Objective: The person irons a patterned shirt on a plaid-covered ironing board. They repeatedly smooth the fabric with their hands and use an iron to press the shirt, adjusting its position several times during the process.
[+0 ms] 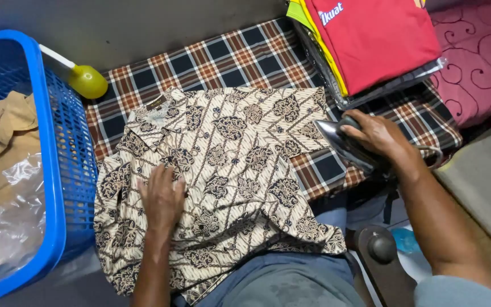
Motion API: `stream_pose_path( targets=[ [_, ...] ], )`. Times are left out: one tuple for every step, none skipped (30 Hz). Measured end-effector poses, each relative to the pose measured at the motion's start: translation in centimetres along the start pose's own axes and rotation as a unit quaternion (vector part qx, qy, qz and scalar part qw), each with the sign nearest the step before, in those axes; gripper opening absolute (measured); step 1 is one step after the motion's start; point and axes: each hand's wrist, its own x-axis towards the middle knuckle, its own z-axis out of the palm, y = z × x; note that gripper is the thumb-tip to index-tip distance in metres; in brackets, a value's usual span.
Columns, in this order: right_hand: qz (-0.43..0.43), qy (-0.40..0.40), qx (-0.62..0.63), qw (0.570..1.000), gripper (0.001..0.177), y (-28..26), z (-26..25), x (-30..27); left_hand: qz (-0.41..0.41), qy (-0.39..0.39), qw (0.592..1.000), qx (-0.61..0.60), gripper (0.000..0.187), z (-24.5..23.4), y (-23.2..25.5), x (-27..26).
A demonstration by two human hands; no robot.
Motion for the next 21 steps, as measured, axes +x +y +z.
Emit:
stream_pose_path(
  targets=[
    [-0.002, -0.004, 0.000, 1.000, 0.047, 1.4, -0.2, -0.3, -0.004, -0.002, 1.000, 0.001, 0.044, 0.6, -2.0, -0.7],
    [0.019, -0.025, -0.023, 0.999, 0.058, 2.8, -0.3, -0.6, -0.004, 0.055, 0.998, -0.004, 0.042, 1.1, -4.1, -1.4],
    [0.039, -0.045, -0.046, 0.997, 0.069, 4.0, -0.6, -0.8, -0.005, 0.114, 0.993, -0.008, 0.041, 1.6, -6.1, -2.1],
    [0.035, -0.049, -0.048, 0.997, 0.069, 4.8, -0.8, -1.1, -0.010, 0.113, 0.993, -0.007, 0.041, 1.8, -7.3, -2.9],
    [0.031, -0.022, -0.083, 0.996, 0.065, 5.5, -1.0, -1.2, -0.021, 0.134, 0.991, 0.011, 0.038, 2.0, -8.5, -3.6],
    [0.027, 0.007, -0.118, 0.993, 0.062, 6.2, -1.3, -1.4, -0.032, 0.155, 0.987, 0.029, 0.036, 2.2, -9.7, -4.5],
    [0.020, 0.005, -0.120, 0.993, 0.062, 7.1, -1.1, -1.1, -0.040, 0.156, 0.987, 0.030, 0.036, 2.0, -9.7, -4.9],
    [0.022, 0.028, -0.089, 0.995, 0.059, 8.0, -0.9, -0.9, -0.040, 0.179, 0.982, 0.045, 0.035, 1.8, -9.7, -5.4],
    [0.023, 0.049, -0.058, 0.997, 0.056, 8.9, -0.7, -0.7, -0.039, 0.201, 0.977, 0.061, 0.035, 1.6, -9.7, -6.0],
    [0.017, 0.046, -0.059, 0.997, 0.056, 8.6, -0.9, -0.7, -0.047, 0.201, 0.976, 0.062, 0.035, 1.3, -9.3, -6.4],
    [0.028, 0.052, -0.091, 0.994, 0.057, 8.4, -1.1, -0.7, -0.053, 0.211, 0.972, 0.083, 0.035, 0.9, -8.9, -6.5],
    [0.040, 0.059, -0.123, 0.990, 0.058, 8.1, -1.4, -0.6, -0.058, 0.221, 0.968, 0.103, 0.035, 0.6, -8.5, -6.5],
    [0.034, 0.059, -0.123, 0.990, 0.058, 7.3, -1.4, -0.9, -0.064, 0.223, 0.967, 0.105, 0.035, 0.8, -8.7, -6.5],
    [0.044, 0.082, -0.152, 0.984, 0.061, 6.6, -1.3, -1.1, -0.075, 0.217, 0.966, 0.122, 0.036, 1.1, -8.9, -6.4],
    [0.056, 0.105, -0.181, 0.976, 0.065, 5.9, -1.3, -1.5, -0.086, 0.209, 0.964, 0.139, 0.037, 1.4, -9.1, -6.3],
    [0.050, 0.105, -0.181, 0.977, 0.065, 7.4, -0.2, -1.1, -0.091, 0.211, 0.963, 0.141, 0.037, 1.3, -9.1, -5.8],
    [-0.019, 0.233, -0.234, 0.944, 0.053, 8.9, 0.9, -1.0, -0.072, 0.211, 0.965, 0.138, 0.038, 1.4, -9.0, -5.6],
    [-0.084, 0.357, -0.280, 0.887, 0.041, 10.5, 2.1, -0.9, -0.054, 0.210, 0.967, 0.136, 0.039, 1.5, -9.0, -5.3],
    [-0.088, 0.357, -0.280, 0.887, 0.041, 10.4, 2.3, -0.6, -0.058, 0.210, 0.966, 0.136, 0.039, 1.1, -8.8, -4.2],
    [-0.126, 0.417, -0.264, 0.860, 0.034, 10.4, 2.5, -0.4, -0.022, 0.212, 0.968, 0.131, 0.038, 0.8, -8.7, -3.1],
    [-0.165, 0.473, -0.247, 0.829, 0.031, 10.4, 2.6, -0.3, 0.013, 0.213, 0.969, 0.126, 0.037, 0.5, -8.5, -2.2]
  ],
)
